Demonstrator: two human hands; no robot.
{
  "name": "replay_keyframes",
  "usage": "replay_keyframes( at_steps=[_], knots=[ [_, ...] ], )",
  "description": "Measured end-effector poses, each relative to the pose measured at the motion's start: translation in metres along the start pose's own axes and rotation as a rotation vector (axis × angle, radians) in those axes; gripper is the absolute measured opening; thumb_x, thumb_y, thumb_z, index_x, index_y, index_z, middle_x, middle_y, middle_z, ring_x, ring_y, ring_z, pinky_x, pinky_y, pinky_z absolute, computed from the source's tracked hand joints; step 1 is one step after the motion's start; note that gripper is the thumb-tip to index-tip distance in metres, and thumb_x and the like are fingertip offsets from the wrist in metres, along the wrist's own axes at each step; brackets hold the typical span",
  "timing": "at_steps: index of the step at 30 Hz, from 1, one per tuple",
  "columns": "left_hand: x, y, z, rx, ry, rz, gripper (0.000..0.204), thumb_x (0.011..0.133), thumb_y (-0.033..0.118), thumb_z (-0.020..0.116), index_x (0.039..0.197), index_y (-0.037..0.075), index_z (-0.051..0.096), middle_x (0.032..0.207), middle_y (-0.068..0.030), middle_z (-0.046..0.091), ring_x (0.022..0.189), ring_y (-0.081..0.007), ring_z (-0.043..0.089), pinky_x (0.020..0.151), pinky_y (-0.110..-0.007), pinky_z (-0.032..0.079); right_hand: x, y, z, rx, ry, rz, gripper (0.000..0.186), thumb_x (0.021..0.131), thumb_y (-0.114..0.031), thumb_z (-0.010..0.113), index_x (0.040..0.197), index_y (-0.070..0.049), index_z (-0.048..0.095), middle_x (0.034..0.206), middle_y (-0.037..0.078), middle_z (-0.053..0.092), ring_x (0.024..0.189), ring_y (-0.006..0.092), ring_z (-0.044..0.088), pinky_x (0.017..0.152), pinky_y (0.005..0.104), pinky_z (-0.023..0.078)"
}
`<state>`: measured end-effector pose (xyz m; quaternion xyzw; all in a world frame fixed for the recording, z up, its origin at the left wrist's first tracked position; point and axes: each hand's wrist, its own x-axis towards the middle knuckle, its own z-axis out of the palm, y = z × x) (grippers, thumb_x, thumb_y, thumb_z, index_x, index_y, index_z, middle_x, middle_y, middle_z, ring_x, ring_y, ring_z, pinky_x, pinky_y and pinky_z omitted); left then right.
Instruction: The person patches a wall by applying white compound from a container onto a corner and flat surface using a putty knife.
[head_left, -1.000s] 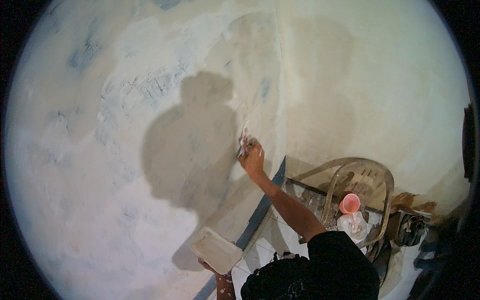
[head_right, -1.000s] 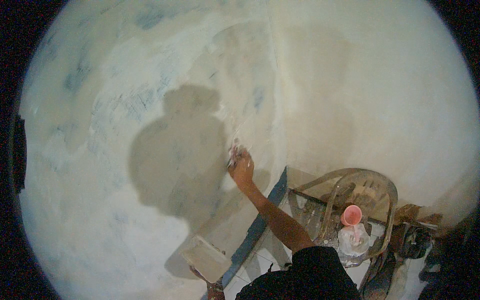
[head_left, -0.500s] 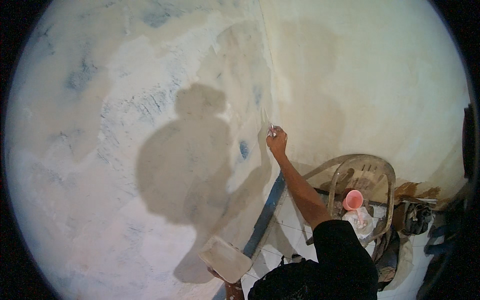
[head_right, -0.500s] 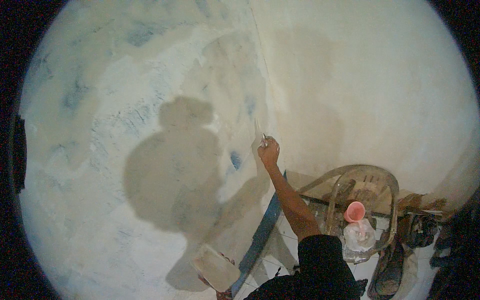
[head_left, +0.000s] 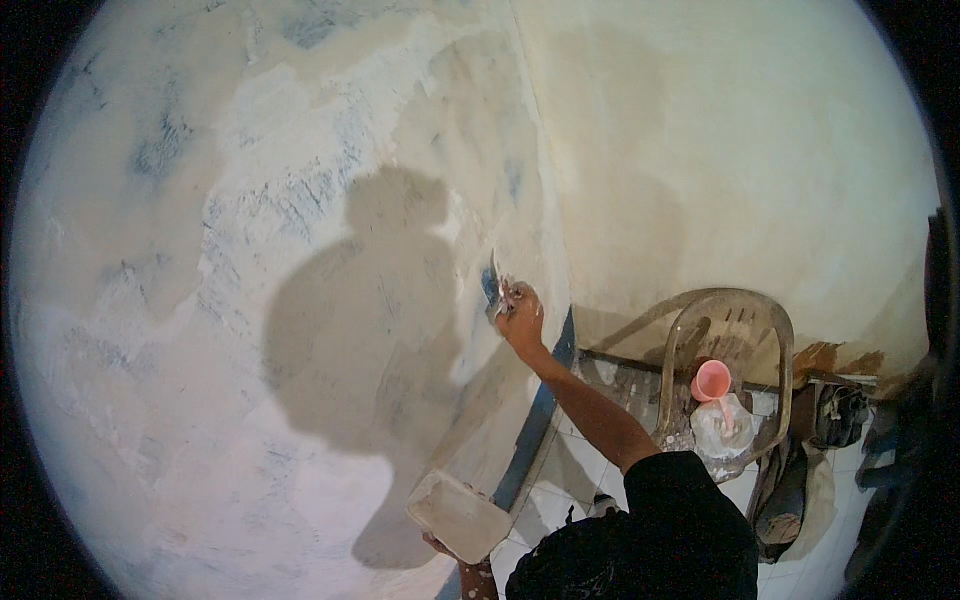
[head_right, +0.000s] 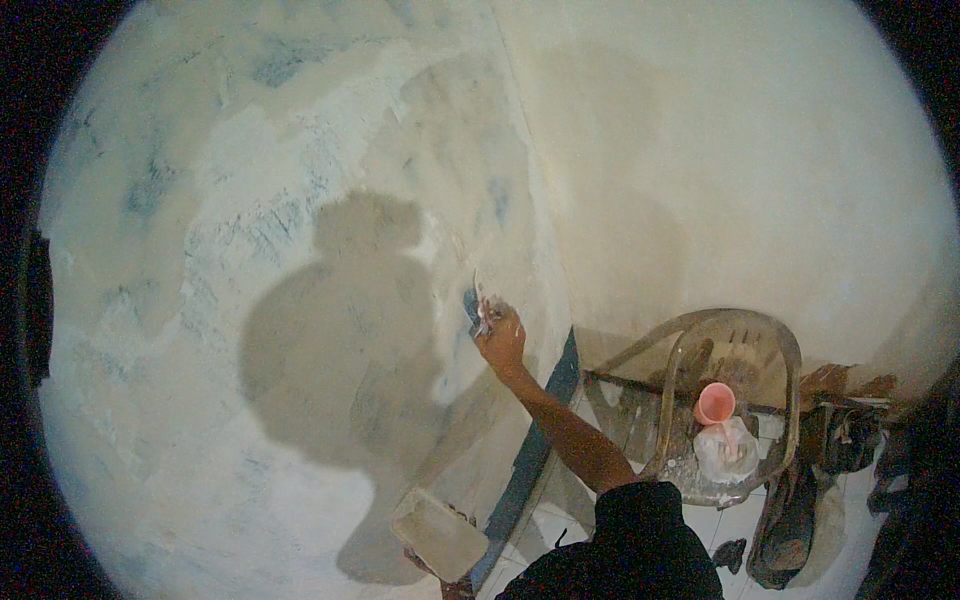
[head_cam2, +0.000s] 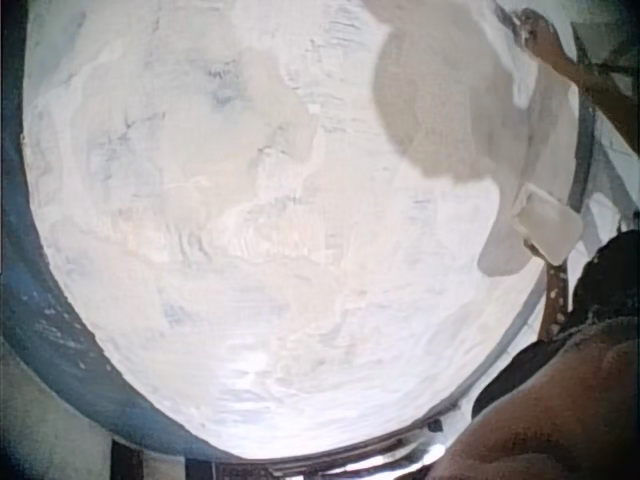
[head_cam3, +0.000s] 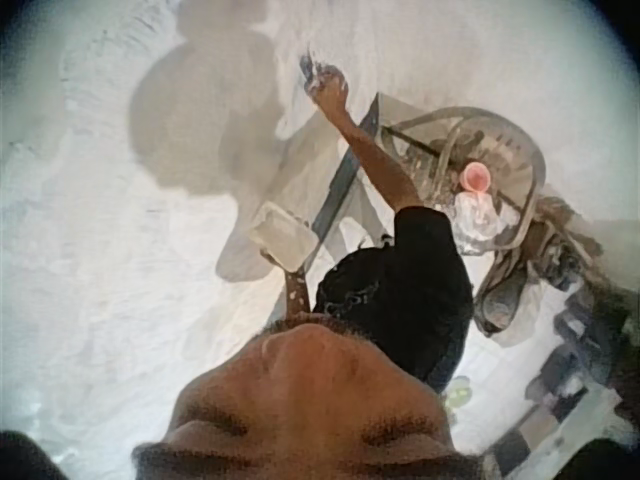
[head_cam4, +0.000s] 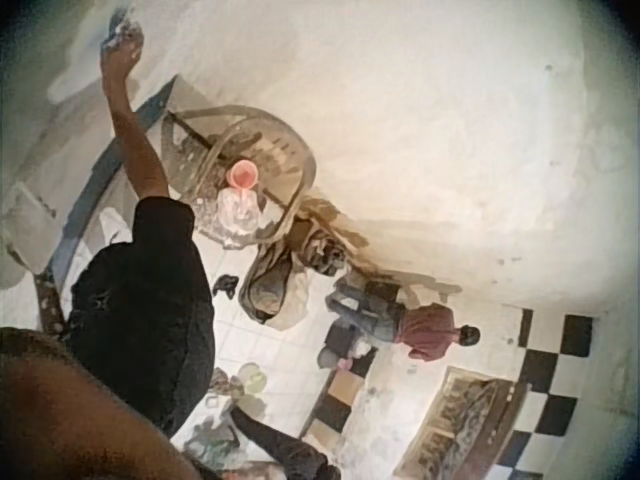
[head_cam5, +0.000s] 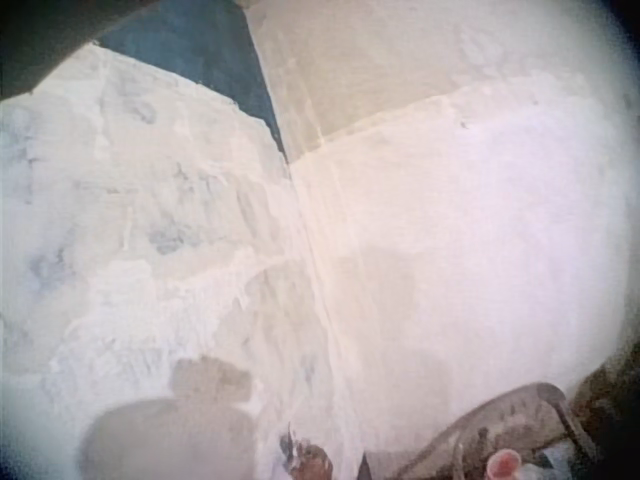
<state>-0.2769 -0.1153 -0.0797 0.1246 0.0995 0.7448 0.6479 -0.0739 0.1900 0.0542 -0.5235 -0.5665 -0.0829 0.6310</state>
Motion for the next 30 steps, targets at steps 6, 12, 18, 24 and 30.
replay_keyframes(
  at_steps=[6,12,18,24,30],
  knots=[
    [0.002,0.014,-0.022,0.050,0.032,0.005,0.092,0.062,0.075,0.045,0.132,0.017,0.031,0.121,-0.0198,0.045,0.102,-0.0390,0.048,0.089,-0.058,0.032,-0.050,-0.031,-0.007,-0.049,-0.050,0.005,0.037,0.059,-0.011,0.059,0.096,-0.007,0.060,0.091,0.016,0.055,0.083,0.0347,0.052,0.069,0.0403,0.045],
    [-0.008,0.038,-0.015,0.001,-0.070,-0.043,0.090,0.064,0.074,0.044,0.133,0.019,0.030,0.127,-0.0197,0.039,0.109,-0.0399,0.042,0.092,-0.059,0.028,-0.083,-0.087,-0.024,0.098,-0.083,0.069,0.036,0.057,-0.001,0.054,0.092,0.000,0.061,0.085,0.018,0.053,0.078,0.0347,0.053,0.065,0.0392,0.044],
    [-0.015,0.069,-0.044,0.041,-0.011,-0.041,0.087,0.066,0.071,0.043,0.134,0.019,0.029,0.131,-0.0158,0.036,0.113,-0.0389,0.039,0.093,-0.059,0.026,-0.125,-0.114,-0.033,0.485,-0.055,0.211,0.019,0.067,0.000,0.053,0.084,0.002,0.060,0.082,0.013,0.058,0.070,0.0245,0.056,0.061,0.0353,0.045],
    [-0.021,0.090,-0.061,0.084,-0.050,-0.119,0.079,0.072,0.065,0.037,0.134,0.017,0.029,0.133,-0.0104,0.035,0.117,-0.0361,0.036,0.096,-0.057,0.024,-0.112,-0.126,-0.094,1.141,-0.180,0.883,0.015,0.074,0.002,0.049,0.084,0.000,0.060,0.077,0.006,0.060,0.064,0.0153,0.059,0.056,0.0265,0.049],
    [-0.001,0.088,0.011,0.130,0.075,-0.087,0.059,0.077,0.047,0.045,0.121,0.008,0.044,0.116,-0.0115,0.051,0.103,-0.0296,0.051,0.087,-0.047,0.042,-0.107,-0.128,-0.117,1.346,-0.125,0.981,0.020,0.084,-0.020,0.054,0.093,-0.002,0.058,0.081,0.006,0.060,0.070,0.0163,0.062,0.055,0.0270,0.054]
  ],
)
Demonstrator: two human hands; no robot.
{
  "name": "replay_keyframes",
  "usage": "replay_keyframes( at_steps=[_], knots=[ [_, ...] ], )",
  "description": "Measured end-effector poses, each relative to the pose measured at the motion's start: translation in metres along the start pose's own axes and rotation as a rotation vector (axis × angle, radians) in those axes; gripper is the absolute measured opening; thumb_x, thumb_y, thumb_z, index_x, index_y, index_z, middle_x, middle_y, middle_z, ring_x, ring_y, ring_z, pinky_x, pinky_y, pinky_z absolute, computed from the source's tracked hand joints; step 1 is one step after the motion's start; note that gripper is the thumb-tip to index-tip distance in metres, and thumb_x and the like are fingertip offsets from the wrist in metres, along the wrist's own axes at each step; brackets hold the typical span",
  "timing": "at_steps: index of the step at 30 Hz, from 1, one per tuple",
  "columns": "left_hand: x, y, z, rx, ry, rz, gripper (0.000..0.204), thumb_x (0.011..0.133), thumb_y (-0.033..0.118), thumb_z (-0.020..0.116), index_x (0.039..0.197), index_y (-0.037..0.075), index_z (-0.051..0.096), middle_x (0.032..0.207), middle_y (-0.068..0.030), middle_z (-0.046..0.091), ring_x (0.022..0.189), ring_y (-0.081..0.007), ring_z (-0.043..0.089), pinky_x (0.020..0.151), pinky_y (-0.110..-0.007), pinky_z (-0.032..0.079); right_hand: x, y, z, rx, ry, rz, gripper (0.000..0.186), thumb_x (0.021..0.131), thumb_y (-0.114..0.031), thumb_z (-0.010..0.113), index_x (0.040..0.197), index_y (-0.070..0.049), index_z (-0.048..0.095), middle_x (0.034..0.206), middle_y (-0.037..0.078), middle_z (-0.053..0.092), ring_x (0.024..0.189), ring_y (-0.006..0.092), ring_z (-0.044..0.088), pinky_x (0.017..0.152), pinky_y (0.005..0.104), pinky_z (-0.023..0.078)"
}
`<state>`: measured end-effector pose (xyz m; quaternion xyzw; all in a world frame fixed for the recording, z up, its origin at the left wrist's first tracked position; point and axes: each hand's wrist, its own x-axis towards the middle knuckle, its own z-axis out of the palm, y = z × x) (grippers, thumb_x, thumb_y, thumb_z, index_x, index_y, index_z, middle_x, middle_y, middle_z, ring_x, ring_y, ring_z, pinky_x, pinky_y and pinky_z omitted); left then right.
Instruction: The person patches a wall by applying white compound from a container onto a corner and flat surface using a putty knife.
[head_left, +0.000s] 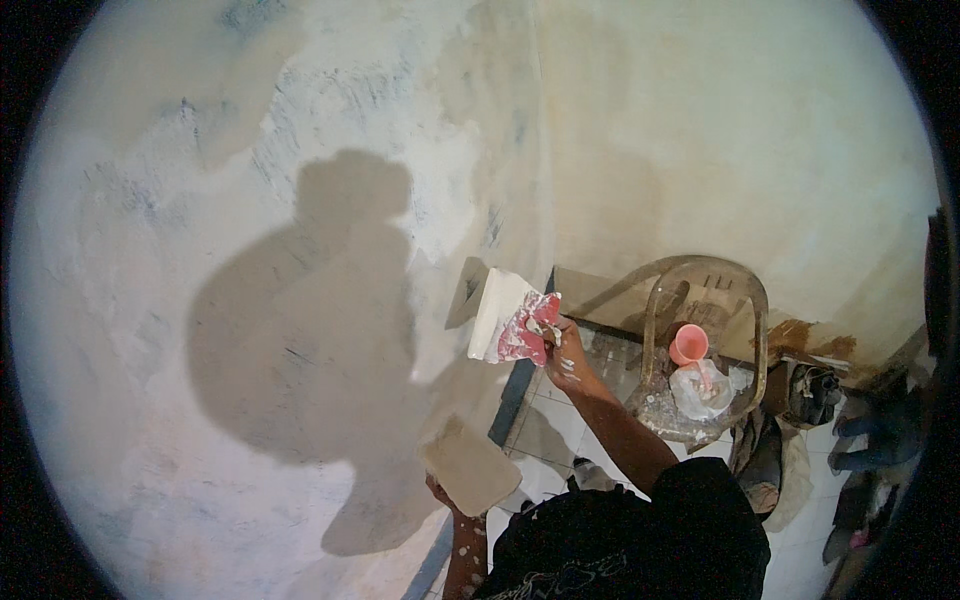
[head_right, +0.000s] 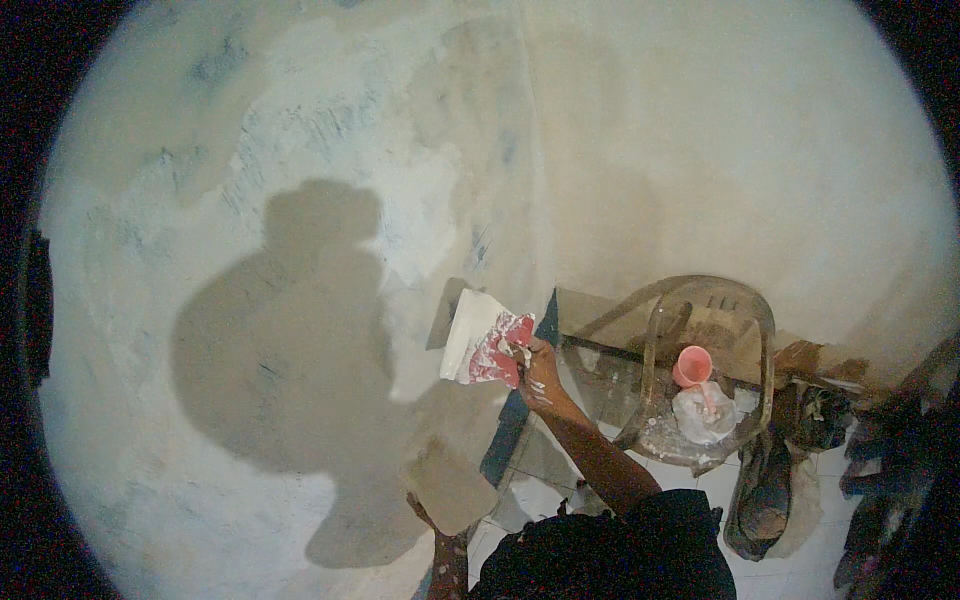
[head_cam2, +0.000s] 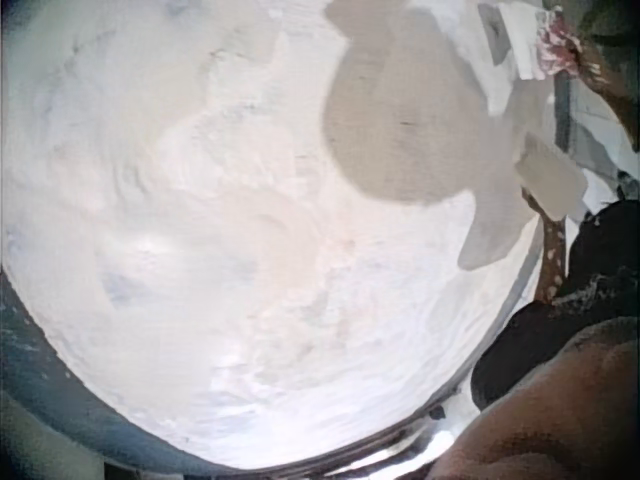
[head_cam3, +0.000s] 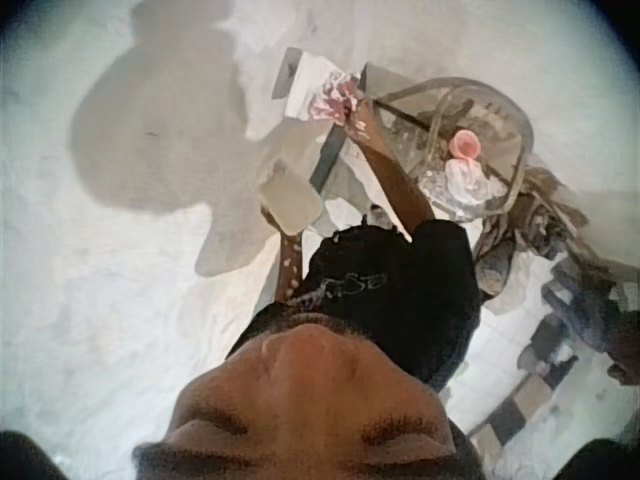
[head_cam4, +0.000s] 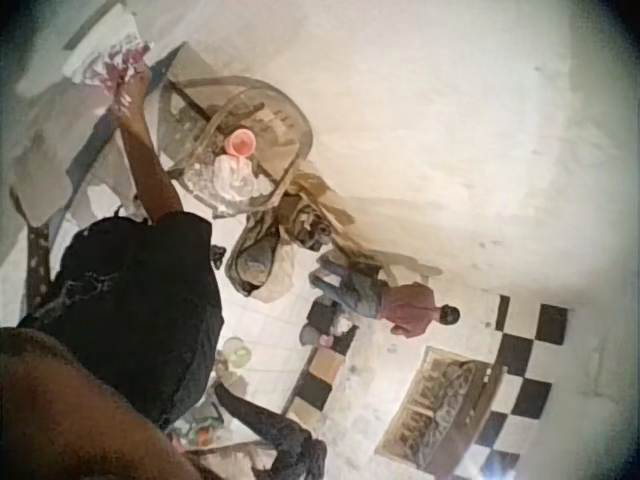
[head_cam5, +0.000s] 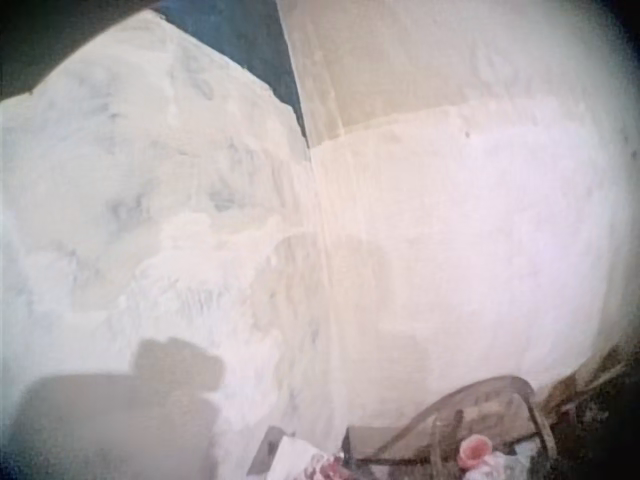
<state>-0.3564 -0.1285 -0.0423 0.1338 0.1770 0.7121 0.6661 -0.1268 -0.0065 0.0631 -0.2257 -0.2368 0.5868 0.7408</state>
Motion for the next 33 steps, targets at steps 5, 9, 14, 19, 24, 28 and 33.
replay_keyframes(
  at_steps=[5,9,14,19,24,28,33],
  knots=[
    [-0.002,0.001,-0.001,-0.075,-0.060,-0.027,0.060,0.080,0.049,0.041,0.124,0.008,0.041,0.119,-0.0115,0.049,0.104,-0.0305,0.050,0.088,-0.045,0.041,0.019,0.009,-0.012,-0.106,0.064,0.065,0.016,0.082,-0.017,0.056,0.092,-0.004,0.056,0.075,0.005,0.058,0.066,0.0192,0.062,0.049,0.0283,0.051],
    [-0.001,-0.008,0.014,-0.038,0.024,-0.015,0.059,0.077,0.048,0.046,0.122,0.008,0.043,0.115,-0.0120,0.052,0.100,-0.0300,0.053,0.084,-0.047,0.044,0.125,0.004,-0.060,-0.193,0.217,-0.104,0.014,0.082,-0.010,0.050,0.082,0.002,0.057,0.072,0.011,0.060,0.049,0.0170,0.055,0.037,0.0273,0.040],
    [-0.012,-0.007,0.002,-0.044,-0.204,-0.037,0.062,0.081,0.053,0.036,0.129,0.014,0.036,0.133,-0.0073,0.037,0.119,-0.0262,0.036,0.100,-0.047,0.025,0.266,-0.004,-0.098,-0.402,0.335,-0.423,0.023,0.079,-0.018,0.059,0.062,-0.002,0.058,0.055,0.004,0.054,0.048,0.0129,0.050,0.043,0.0276,0.038],
    [-0.032,0.008,-0.010,0.005,-0.071,0.127,0.065,0.080,0.056,0.035,0.131,0.016,0.034,0.133,-0.0063,0.037,0.121,-0.0273,0.034,0.102,-0.047,0.022,0.292,0.035,-0.051,-0.829,0.347,-0.748,0.018,0.067,-0.001,0.048,0.079,0.001,0.061,0.053,0.003,0.048,0.038,0.0094,0.039,0.034,0.0254,0.032],
    [-0.032,0.006,0.040,0.086,-0.082,0.118,0.068,0.077,0.058,0.040,0.131,0.017,0.034,0.130,-0.0065,0.040,0.116,-0.0305,0.039,0.096,-0.052,0.028,0.269,0.064,-0.062,-0.979,0.452,-0.838,0.024,0.064,-0.002,0.048,0.084,0.002,0.060,0.069,0.009,0.053,0.058,0.0151,0.048,0.050,0.0269,0.038],
    [-0.031,0.012,0.025,0.065,-0.046,0.086,0.070,0.075,0.060,0.042,0.130,0.017,0.035,0.130,-0.0066,0.040,0.113,-0.0314,0.041,0.093,-0.053,0.031,0.183,0.078,-0.021,-0.798,0.243,-0.627,0.036,0.063,0.001,0.050,0.099,0.001,0.056,0.090,0.014,0.059,0.083,0.0223,0.056,0.068,0.0305,0.045],
    [-0.029,0.020,0.013,0.030,-0.073,0.037,0.070,0.075,0.060,0.041,0.130,0.018,0.035,0.129,-0.0069,0.040,0.112,-0.0314,0.042,0.092,-0.052,0.032,0.103,0.116,0.012,-0.550,0.163,-0.740,0.029,0.068,0.008,0.045,0.096,0.003,0.050,0.086,0.008,0.054,0.087,0.0196,0.056,0.069,0.0276,0.046]
  ],
)
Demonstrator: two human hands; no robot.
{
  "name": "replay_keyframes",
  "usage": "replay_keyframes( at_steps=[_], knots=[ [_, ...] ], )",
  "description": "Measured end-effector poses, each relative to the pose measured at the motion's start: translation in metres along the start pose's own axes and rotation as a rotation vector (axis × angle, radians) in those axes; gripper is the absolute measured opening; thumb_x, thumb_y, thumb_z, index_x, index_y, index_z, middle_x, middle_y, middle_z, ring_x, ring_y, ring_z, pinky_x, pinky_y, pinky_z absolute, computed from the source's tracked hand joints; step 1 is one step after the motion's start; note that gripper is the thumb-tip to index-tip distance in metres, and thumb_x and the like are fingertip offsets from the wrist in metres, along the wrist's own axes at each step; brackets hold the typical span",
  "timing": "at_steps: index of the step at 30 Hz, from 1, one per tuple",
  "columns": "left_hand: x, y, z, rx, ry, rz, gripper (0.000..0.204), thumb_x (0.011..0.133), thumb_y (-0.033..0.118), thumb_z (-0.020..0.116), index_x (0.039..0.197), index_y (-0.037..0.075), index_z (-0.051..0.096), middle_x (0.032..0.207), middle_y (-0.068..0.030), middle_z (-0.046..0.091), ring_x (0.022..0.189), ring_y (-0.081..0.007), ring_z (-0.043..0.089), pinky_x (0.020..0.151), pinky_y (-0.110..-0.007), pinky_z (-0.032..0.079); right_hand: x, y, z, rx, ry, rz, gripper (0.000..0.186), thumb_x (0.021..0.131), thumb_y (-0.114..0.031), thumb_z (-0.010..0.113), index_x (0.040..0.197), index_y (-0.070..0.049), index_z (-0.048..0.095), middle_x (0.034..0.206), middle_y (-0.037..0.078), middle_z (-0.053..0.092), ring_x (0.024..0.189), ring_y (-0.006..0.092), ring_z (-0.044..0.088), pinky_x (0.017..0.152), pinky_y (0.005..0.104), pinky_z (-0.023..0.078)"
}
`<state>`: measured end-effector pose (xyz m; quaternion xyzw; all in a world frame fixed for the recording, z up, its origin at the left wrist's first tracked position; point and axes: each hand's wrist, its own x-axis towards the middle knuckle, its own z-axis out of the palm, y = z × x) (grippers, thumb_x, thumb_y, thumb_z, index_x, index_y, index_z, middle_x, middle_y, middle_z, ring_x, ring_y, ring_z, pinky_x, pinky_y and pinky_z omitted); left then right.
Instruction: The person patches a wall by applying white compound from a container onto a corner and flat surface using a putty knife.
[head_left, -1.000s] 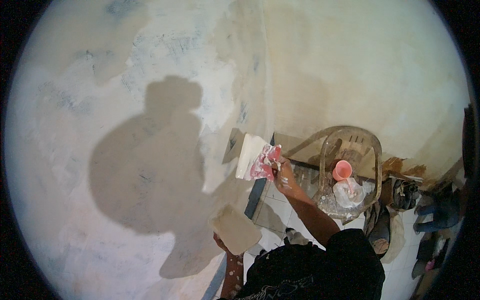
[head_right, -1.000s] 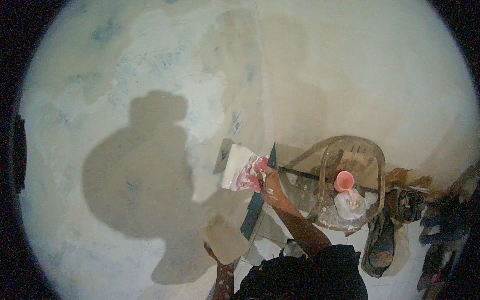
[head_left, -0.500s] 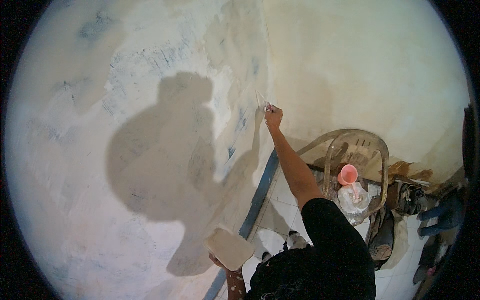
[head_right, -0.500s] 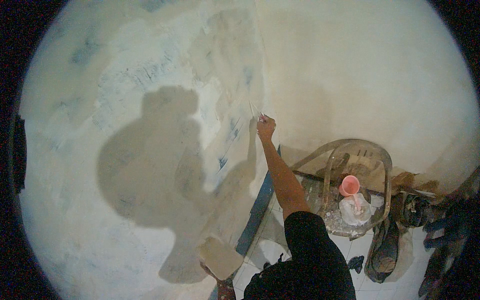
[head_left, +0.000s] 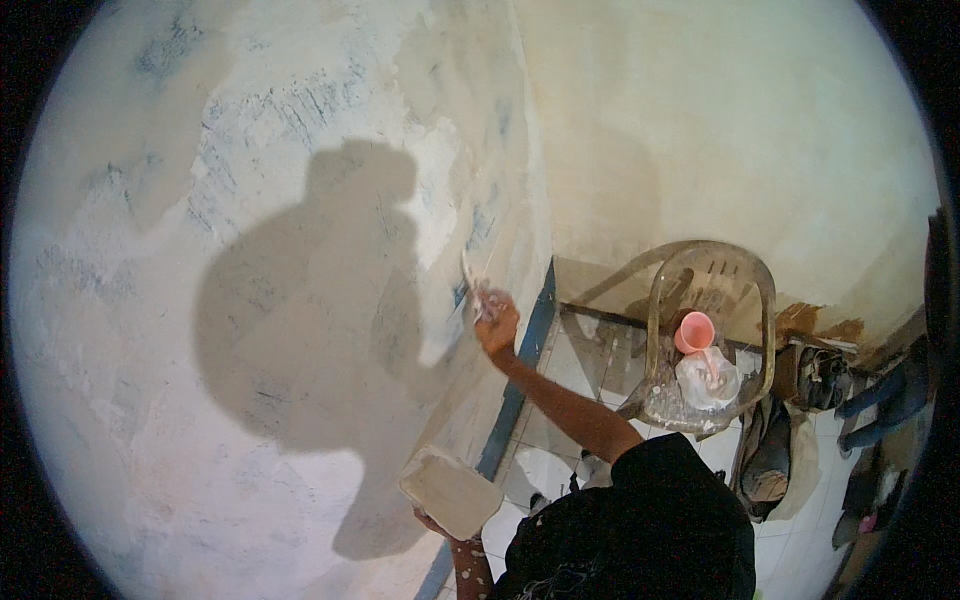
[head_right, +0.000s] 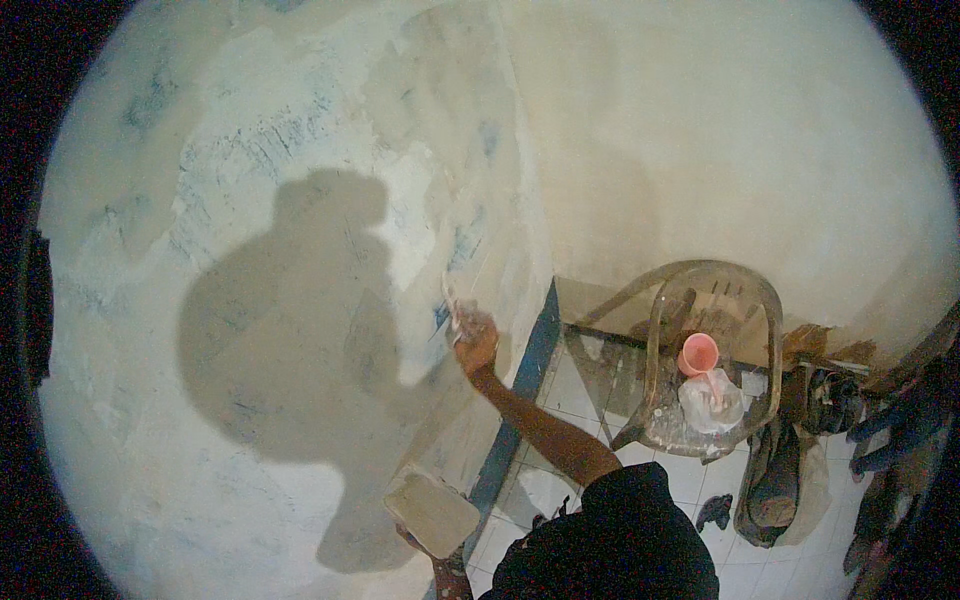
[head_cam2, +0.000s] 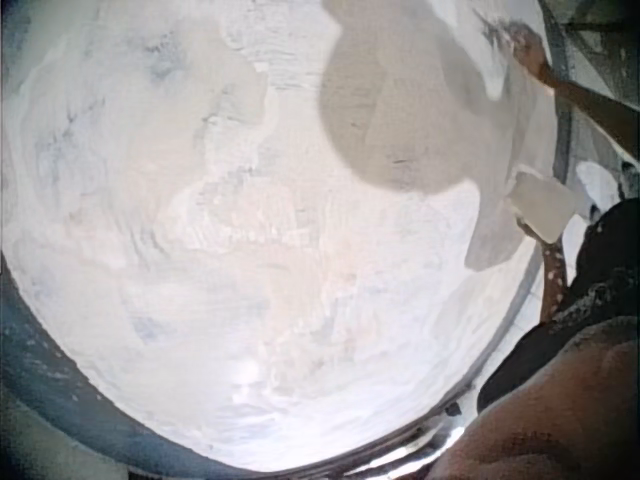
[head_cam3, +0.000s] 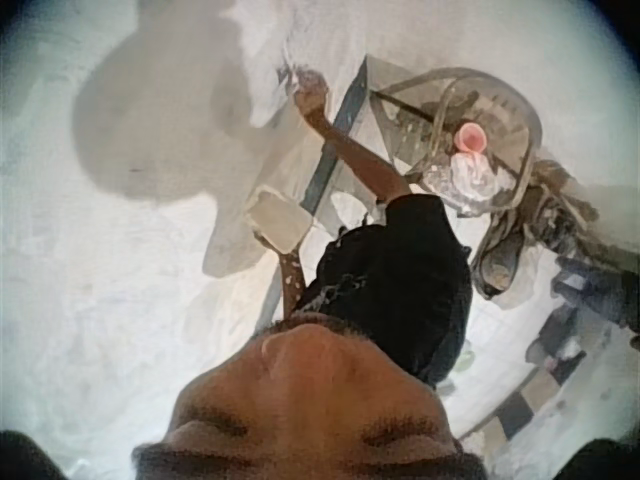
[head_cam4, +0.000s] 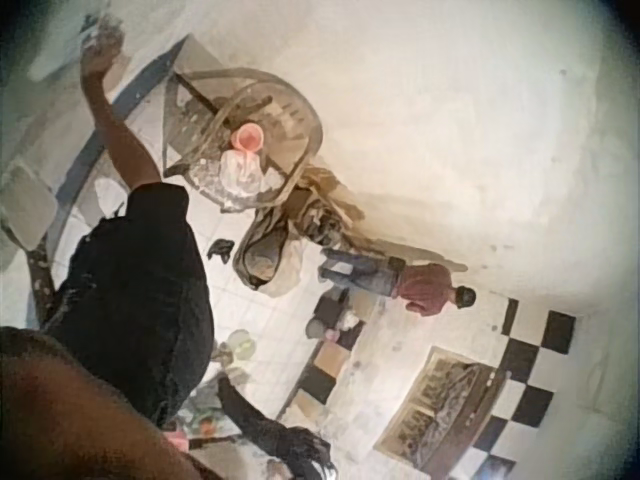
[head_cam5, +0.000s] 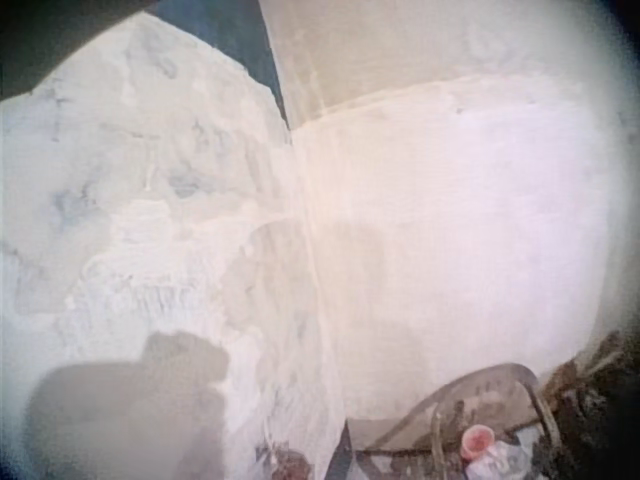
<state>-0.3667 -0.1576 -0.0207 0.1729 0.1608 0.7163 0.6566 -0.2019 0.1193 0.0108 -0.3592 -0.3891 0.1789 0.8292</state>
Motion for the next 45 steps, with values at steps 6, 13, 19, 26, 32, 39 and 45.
replay_keyframes(
  at_steps=[6,13,19,26,32,39,45],
  knots=[
    [-0.002,0.011,-0.032,-0.050,0.066,0.002,0.069,0.076,0.060,0.041,0.131,0.018,0.035,0.130,-0.0080,0.039,0.115,-0.0314,0.040,0.094,-0.051,0.030,-0.095,-0.050,-0.001,-0.497,-0.240,-0.249,0.031,0.066,0.001,0.058,0.096,-0.007,0.063,0.080,0.009,0.061,0.072,0.0267,0.057,0.060,0.0337,0.046],
    [0.000,0.014,-0.041,-0.099,0.108,0.009,0.070,0.076,0.060,0.041,0.131,0.018,0.034,0.131,-0.0095,0.039,0.116,-0.0315,0.038,0.096,-0.049,0.030,0.018,0.038,-0.053,-0.688,-0.048,-0.070,0.019,0.071,-0.009,0.056,0.087,-0.001,0.062,0.069,0.010,0.057,0.057,0.0177,0.051,0.053,0.0326,0.042],
    [-0.003,0.013,-0.025,-0.065,0.169,0.059,0.075,0.072,0.064,0.043,0.131,0.017,0.035,0.127,-0.0112,0.042,0.111,-0.0336,0.043,0.093,-0.052,0.032,0.154,0.073,-0.028,-0.384,0.226,-0.039,0.029,0.066,-0.005,0.049,0.092,0.002,0.061,0.062,0.008,0.054,0.049,0.0161,0.048,0.046,0.0305,0.039],
    [0.001,0.003,-0.034,-0.012,0.127,0.064,0.078,0.071,0.066,0.044,0.131,0.017,0.034,0.126,-0.0118,0.043,0.111,-0.0340,0.043,0.093,-0.052,0.032,-0.026,0.062,0.012,-0.720,-0.048,-0.192,0.043,0.064,-0.011,0.058,0.105,0.000,0.051,0.090,0.016,0.054,0.077,0.0338,0.051,0.068,0.0446,0.038],
    [0.012,-0.010,0.032,-0.063,0.157,0.025,0.079,0.070,0.067,0.043,0.130,0.016,0.034,0.125,-0.0134,0.043,0.106,-0.0351,0.046,0.091,-0.053,0.034,-0.092,-0.068,-0.018,-0.312,-0.370,-0.048,0.024,0.070,0.003,0.056,0.092,-0.006,0.061,0.083,0.013,0.058,0.073,0.0292,0.058,0.058,0.0385,0.046],
    [0.012,-0.005,-0.014,0.021,0.174,0.068,0.081,0.069,0.067,0.044,0.130,0.015,0.034,0.126,-0.0139,0.042,0.105,-0.0363,0.046,0.088,-0.055,0.035,0.095,0.038,-0.057,-0.393,-0.024,0.045,0.026,0.073,-0.005,0.050,0.097,-0.002,0.060,0.070,0.010,0.055,0.054,0.0162,0.049,0.045,0.0338,0.036],
    [0.006,-0.022,-0.023,-0.012,0.082,0.047,0.081,0.068,0.064,0.049,0.130,0.014,0.033,0.127,-0.0145,0.040,0.109,-0.0366,0.043,0.090,-0.056,0.034,0.249,0.117,-0.070,-0.371,0.257,-0.267,0.038,0.064,0.000,0.047,0.098,0.002,0.061,0.073,0.008,0.056,0.051,0.0112,0.049,0.043,0.0266,0.038]
  ],
)
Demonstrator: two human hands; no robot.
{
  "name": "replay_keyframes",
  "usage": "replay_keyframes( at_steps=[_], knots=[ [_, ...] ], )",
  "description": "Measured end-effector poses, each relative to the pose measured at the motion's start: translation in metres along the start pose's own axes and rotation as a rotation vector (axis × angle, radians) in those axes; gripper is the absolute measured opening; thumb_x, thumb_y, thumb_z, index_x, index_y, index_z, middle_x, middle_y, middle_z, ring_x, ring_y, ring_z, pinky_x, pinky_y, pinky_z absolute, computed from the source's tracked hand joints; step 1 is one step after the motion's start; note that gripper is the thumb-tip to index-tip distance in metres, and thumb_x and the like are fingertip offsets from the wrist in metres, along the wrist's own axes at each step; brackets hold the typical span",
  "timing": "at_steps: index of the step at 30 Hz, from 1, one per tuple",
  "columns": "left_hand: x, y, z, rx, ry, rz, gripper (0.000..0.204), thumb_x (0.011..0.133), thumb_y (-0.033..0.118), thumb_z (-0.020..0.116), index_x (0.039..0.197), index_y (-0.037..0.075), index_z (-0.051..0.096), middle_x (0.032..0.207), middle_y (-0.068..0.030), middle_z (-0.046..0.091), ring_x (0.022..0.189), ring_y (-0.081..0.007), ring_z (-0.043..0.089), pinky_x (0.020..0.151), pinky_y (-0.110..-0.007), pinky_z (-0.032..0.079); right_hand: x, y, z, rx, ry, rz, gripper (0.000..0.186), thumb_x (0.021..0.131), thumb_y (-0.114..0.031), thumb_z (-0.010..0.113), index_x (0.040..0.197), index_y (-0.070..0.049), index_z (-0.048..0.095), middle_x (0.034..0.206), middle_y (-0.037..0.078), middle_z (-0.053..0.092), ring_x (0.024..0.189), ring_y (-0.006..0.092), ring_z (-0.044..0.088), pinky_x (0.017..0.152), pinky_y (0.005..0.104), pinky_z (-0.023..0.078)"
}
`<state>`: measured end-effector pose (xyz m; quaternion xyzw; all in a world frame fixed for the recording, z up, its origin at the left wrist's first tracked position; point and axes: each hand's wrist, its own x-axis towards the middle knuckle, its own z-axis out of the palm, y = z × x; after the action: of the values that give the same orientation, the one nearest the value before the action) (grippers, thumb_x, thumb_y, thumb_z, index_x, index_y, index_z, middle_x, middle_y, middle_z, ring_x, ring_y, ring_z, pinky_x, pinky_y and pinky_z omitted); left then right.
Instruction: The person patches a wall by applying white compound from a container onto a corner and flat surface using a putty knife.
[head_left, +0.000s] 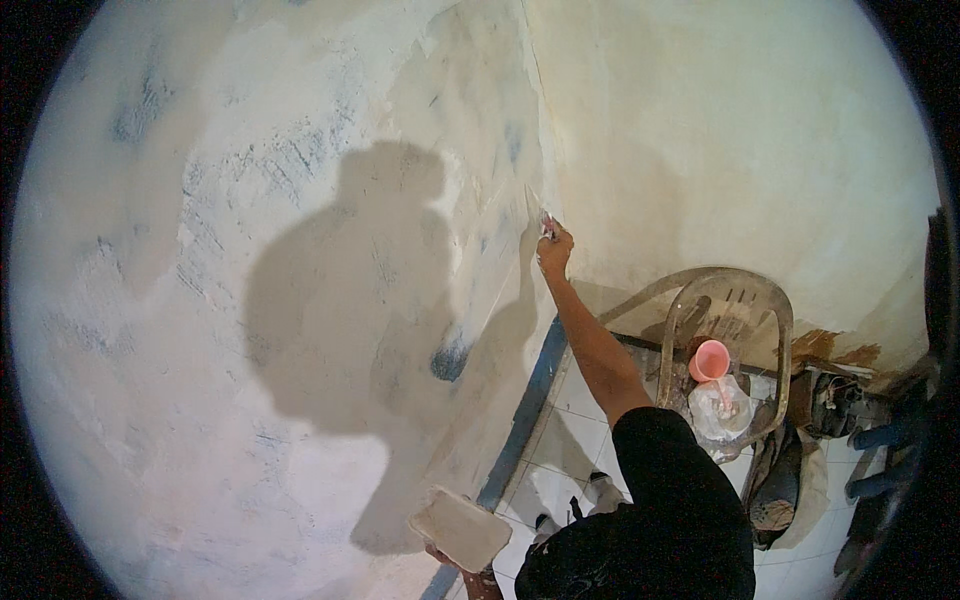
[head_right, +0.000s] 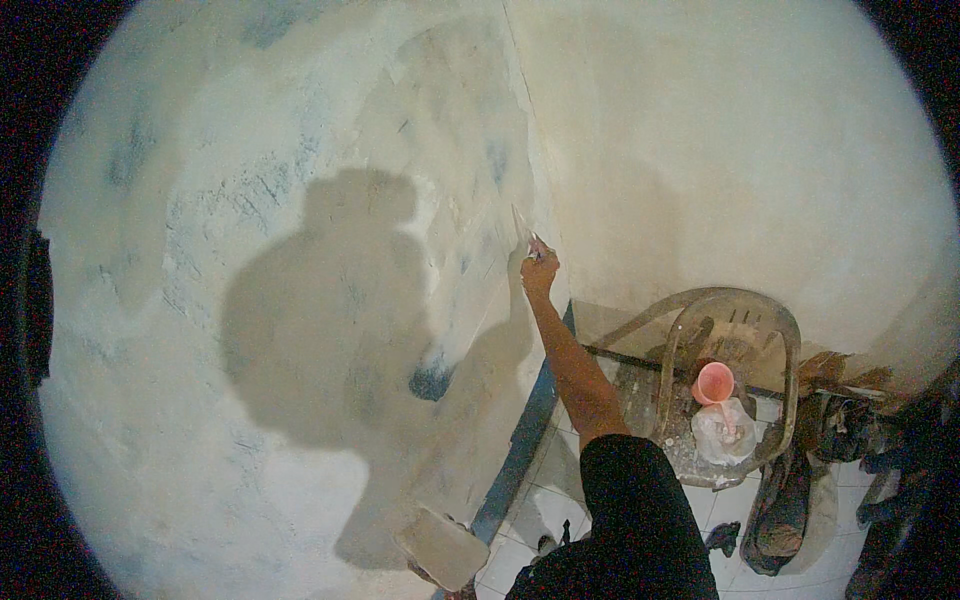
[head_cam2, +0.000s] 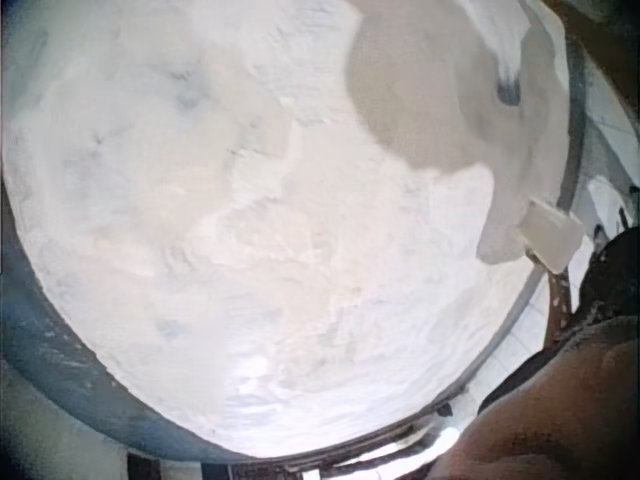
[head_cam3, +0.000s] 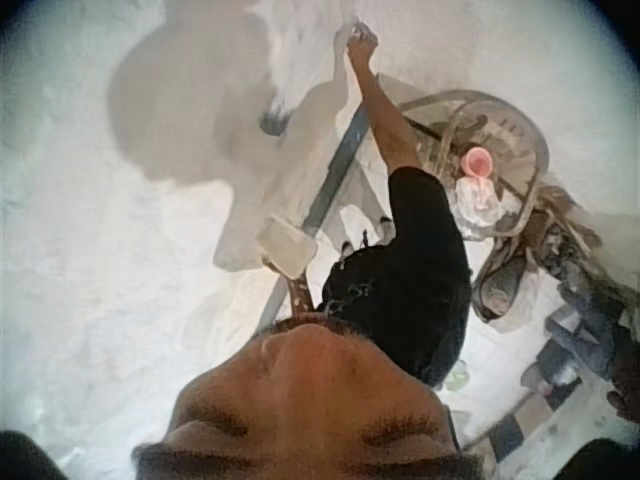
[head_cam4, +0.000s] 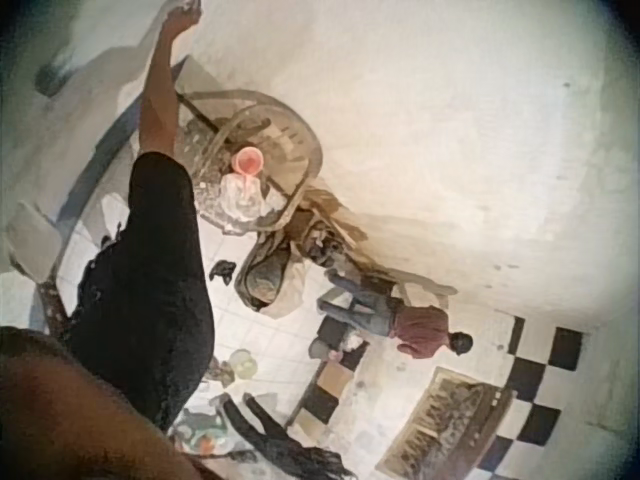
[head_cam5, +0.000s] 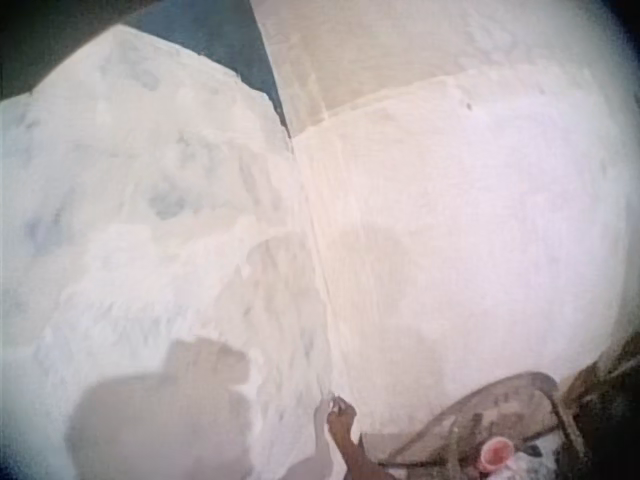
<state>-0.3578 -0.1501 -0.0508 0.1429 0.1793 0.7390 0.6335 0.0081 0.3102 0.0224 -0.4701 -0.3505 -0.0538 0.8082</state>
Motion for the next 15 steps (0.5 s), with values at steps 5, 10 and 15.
replay_keyframes(
  at_steps=[5,10,15],
  knots=[
    [-0.016,0.021,-0.005,0.035,0.005,0.077,0.083,0.067,0.061,0.054,0.130,0.012,0.033,0.128,-0.0151,0.038,0.112,-0.0368,0.040,0.091,-0.057,0.033,-0.091,-0.060,0.033,-0.139,-0.300,0.208,0.045,0.064,-0.004,0.049,0.107,-0.003,0.058,0.088,0.018,0.059,0.072,0.0219,0.057,0.065,0.0327,0.045],
    [-0.007,0.013,0.026,0.103,-0.015,0.005,0.081,0.068,0.061,0.053,0.130,0.013,0.034,0.128,-0.0146,0.039,0.112,-0.0371,0.040,0.090,-0.058,0.033,-0.151,-0.095,-0.002,-0.184,-0.519,0.003,0.050,0.062,-0.009,0.051,0.112,-0.009,0.056,0.116,0.018,0.051,0.106,0.0327,0.047,0.090,0.0457,0.034],
    [-0.009,0.014,0.017,0.103,0.011,0.036,0.079,0.068,0.061,0.052,0.129,0.014,0.035,0.128,-0.0138,0.039,0.112,-0.0371,0.040,0.090,-0.058,0.032,-0.228,-0.168,-0.040,-0.152,-0.600,-0.142,0.050,0.061,-0.003,0.051,0.111,-0.008,0.055,0.089,0.018,0.055,0.080,0.0352,0.052,0.071,0.0459,0.043]
  ],
)
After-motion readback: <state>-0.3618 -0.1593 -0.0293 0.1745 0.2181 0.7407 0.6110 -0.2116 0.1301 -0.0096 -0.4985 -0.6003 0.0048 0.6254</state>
